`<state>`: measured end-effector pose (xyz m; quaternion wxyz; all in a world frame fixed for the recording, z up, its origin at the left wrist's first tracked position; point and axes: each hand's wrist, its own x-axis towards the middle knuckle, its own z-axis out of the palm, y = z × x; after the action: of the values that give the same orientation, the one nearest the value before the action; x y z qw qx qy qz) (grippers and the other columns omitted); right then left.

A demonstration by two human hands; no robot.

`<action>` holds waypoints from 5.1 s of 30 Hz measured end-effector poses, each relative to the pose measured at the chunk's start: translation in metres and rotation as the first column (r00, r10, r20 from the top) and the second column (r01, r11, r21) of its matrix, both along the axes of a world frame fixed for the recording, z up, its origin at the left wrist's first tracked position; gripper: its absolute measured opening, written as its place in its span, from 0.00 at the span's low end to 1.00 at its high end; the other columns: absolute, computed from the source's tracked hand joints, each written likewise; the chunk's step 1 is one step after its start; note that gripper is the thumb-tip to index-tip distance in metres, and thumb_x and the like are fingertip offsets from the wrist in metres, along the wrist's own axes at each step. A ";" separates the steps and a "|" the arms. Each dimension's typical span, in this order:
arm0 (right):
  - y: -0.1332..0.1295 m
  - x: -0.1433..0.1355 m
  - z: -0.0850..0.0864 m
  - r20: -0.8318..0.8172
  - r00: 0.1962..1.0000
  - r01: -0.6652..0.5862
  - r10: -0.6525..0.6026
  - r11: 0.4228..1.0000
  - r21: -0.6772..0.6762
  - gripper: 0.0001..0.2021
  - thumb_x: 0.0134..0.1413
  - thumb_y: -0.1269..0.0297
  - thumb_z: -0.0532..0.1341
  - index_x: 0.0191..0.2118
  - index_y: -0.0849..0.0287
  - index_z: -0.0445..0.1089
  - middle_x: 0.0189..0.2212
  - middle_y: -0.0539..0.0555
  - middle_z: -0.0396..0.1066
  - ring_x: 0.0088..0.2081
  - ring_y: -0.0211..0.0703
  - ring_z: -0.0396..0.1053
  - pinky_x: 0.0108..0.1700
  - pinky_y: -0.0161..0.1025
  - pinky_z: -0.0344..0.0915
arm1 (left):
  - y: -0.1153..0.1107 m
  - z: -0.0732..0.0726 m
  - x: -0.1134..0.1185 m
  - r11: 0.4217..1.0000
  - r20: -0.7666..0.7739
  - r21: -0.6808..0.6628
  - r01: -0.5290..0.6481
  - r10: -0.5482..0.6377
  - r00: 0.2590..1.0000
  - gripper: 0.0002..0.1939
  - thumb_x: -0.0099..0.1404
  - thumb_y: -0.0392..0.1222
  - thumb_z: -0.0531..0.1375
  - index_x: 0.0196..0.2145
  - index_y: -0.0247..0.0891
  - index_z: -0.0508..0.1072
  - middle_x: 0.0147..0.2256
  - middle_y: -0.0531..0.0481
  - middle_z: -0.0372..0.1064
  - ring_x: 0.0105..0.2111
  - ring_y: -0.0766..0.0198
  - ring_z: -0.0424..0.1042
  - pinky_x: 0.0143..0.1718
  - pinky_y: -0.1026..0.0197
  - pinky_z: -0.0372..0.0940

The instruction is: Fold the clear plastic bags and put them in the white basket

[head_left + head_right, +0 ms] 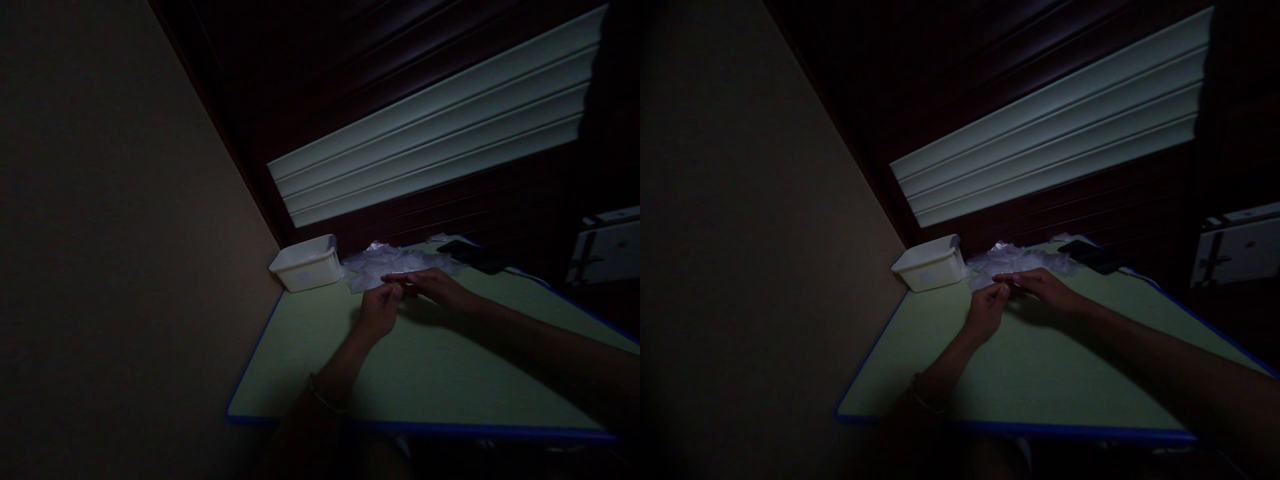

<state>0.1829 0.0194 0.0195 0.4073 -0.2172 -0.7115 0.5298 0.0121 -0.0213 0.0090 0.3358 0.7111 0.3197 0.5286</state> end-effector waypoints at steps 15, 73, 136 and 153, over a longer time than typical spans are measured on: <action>-0.006 -0.003 0.005 0.016 1.000 0.020 -0.020 0.999 0.035 0.26 0.54 0.42 0.60 0.49 0.55 0.77 0.44 0.59 0.78 0.46 0.56 0.72 0.54 0.55 0.61 | 0.003 -0.002 -0.002 0.996 -0.019 0.018 -0.087 0.087 0.996 0.24 0.68 0.57 0.54 0.38 0.32 0.79 0.36 0.42 0.77 0.38 0.57 0.75 0.45 0.55 0.67; 0.006 -0.003 0.007 -0.064 0.978 0.190 -0.198 0.975 -0.115 0.23 0.49 0.43 0.64 0.42 0.57 0.77 0.42 0.59 0.77 0.43 0.53 0.73 0.44 0.48 0.68 | 0.001 -0.002 -0.003 0.998 0.007 -0.056 0.017 -0.017 1.000 0.22 0.68 0.55 0.55 0.38 0.33 0.78 0.35 0.42 0.78 0.38 0.58 0.77 0.45 0.54 0.69; 0.004 -0.005 0.007 0.109 0.937 0.307 -0.332 0.931 0.196 0.22 0.54 0.45 0.57 0.21 0.59 0.67 0.20 0.50 0.64 0.25 0.39 0.61 0.29 0.38 0.59 | 0.001 -0.005 -0.005 0.998 -0.088 -0.032 -0.049 0.046 0.995 0.21 0.69 0.52 0.54 0.40 0.33 0.79 0.38 0.42 0.78 0.41 0.57 0.76 0.47 0.55 0.68; 0.002 -0.008 0.007 0.111 0.966 0.228 -0.233 0.972 0.056 0.23 0.47 0.42 0.63 0.25 0.60 0.71 0.19 0.50 0.68 0.23 0.37 0.63 0.28 0.37 0.60 | 0.000 -0.006 -0.005 0.997 -0.149 -0.058 -0.050 0.041 0.988 0.20 0.69 0.52 0.54 0.40 0.34 0.78 0.40 0.43 0.78 0.42 0.56 0.76 0.48 0.54 0.69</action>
<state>0.1745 0.0210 0.0269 0.4283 -0.3205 -0.7153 0.4497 0.0075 -0.0213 0.0027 0.3207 0.7304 0.3757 0.4717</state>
